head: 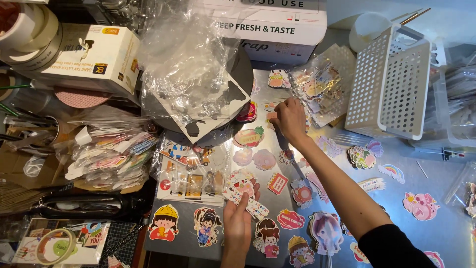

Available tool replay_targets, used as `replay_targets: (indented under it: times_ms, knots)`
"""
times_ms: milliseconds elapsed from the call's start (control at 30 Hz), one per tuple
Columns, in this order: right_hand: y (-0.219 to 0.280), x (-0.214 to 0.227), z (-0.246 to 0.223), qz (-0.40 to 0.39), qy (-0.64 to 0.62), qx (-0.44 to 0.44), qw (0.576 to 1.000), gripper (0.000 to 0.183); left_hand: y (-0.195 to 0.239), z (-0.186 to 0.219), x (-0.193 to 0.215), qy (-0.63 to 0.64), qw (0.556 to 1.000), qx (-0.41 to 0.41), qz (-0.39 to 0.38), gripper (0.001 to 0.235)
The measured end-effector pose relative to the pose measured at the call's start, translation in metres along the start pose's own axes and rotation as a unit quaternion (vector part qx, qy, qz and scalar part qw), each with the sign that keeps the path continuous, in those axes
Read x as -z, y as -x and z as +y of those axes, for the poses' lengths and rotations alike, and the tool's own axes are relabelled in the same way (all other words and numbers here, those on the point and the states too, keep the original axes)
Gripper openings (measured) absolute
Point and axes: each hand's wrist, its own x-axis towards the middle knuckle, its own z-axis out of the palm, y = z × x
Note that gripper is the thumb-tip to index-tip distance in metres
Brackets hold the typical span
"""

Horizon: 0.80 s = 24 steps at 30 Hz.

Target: The person organizes a large collection of colorful stickers on a cluttered table. They repeatedly pick up stacks of stickers, separate them, and place them into small clear plastic bags. The person also handles sticker sheets and other craft supplies scattered across the workspace.

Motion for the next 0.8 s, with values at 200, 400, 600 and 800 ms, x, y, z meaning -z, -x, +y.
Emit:
replay_targets:
  times_ms: [200,400,600,800]
  knots:
    - [0.004,0.063,-0.019,-0.030,-0.247,-0.145,0.958,0.024,0.009,0.016,-0.018,-0.040,0.997,0.029,0.052,0.054]
    - [0.103,0.185,0.040,0.013,-0.527,-0.290,0.799,0.020,0.013,-0.007,-0.027,-0.048,0.998,0.006,-0.029,0.058]
    - [0.260,0.179,0.191,0.098,-0.505,-0.368,0.774,0.022,0.055,-0.063,-0.057,-0.111,0.993,-0.025,-0.036,0.056]
    - [0.257,0.118,0.260,0.059,-0.515,-0.322,0.793,0.018,0.093,-0.144,-0.074,-0.072,0.992,-0.024,-0.097,0.054]
